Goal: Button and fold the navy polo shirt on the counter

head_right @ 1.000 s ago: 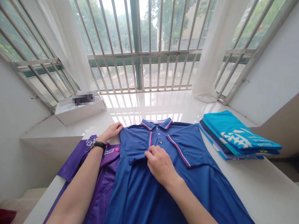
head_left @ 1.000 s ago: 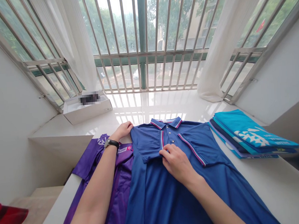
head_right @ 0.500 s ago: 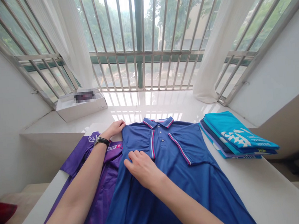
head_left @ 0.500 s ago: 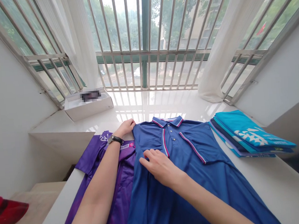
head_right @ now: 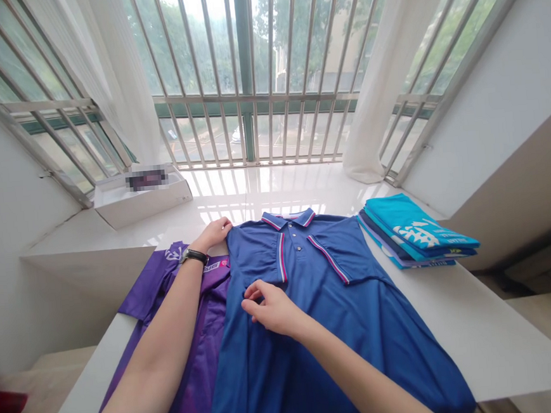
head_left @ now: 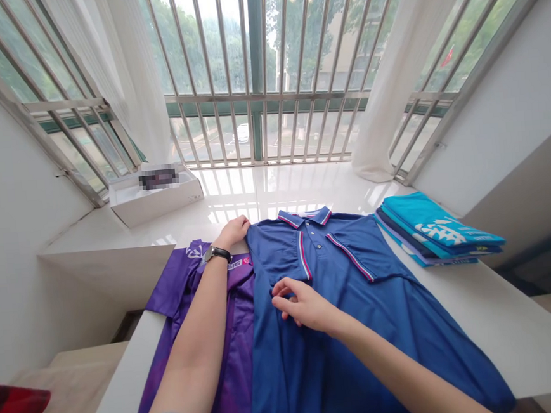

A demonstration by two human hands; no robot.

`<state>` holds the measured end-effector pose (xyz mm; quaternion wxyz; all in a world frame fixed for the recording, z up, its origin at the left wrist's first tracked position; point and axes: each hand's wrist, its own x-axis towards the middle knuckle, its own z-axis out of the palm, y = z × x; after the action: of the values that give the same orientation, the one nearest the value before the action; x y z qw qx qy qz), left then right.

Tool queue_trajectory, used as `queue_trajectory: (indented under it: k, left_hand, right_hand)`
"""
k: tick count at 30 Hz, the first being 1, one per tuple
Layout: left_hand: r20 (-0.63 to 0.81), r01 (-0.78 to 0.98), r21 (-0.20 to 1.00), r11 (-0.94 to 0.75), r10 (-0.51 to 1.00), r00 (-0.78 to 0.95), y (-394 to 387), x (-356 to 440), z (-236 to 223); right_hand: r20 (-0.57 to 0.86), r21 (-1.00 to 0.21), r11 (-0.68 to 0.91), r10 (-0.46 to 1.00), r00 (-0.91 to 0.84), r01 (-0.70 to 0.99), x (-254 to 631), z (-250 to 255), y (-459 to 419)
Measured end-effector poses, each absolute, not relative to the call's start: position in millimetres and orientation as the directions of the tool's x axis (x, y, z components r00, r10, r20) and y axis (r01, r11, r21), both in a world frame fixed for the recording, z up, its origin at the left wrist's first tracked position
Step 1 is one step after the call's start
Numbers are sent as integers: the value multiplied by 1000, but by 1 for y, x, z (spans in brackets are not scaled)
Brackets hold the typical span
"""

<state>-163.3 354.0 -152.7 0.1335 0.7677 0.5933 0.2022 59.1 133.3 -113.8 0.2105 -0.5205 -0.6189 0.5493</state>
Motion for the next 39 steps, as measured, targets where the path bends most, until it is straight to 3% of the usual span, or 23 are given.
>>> queue_trajectory:
  k: [7, 11, 16, 21, 32, 36, 39]
  left_hand:
    - [160, 853, 450, -264, 964, 214, 357, -164, -156]
    - [164, 852, 452, -264, 964, 211, 357, -164, -156]
    - [175, 840, 470, -271, 961, 212, 359, -164, -158]
    - [190, 822, 504, -266, 962, 196, 360, -163, -160]
    - [222, 805, 534, -258, 962, 161, 360, -164, -158]
    - [227, 804, 535, -260, 961, 159, 359, -164, -156]
    - [238, 805, 534, -257, 960, 148, 358, -164, -156]
  right_hand:
    - [-466, -881, -430, 728, -503, 195, 62, -103, 120]
    - [-478, -771, -617, 723, -499, -156, 59, -107, 130]
    - [-461, -589, -652, 756, -465, -477, 49, -110, 132]
    - [-338, -616, -625, 759, -557, -478, 42, -109, 119]
    - [-362, -668, -650, 709, -606, -362, 29, -117, 127]
    - [-400, -639, -615, 779, -482, -462, 26, -117, 127]
    - [-387, -546, -625, 779, -494, -558, 20, -116, 124]
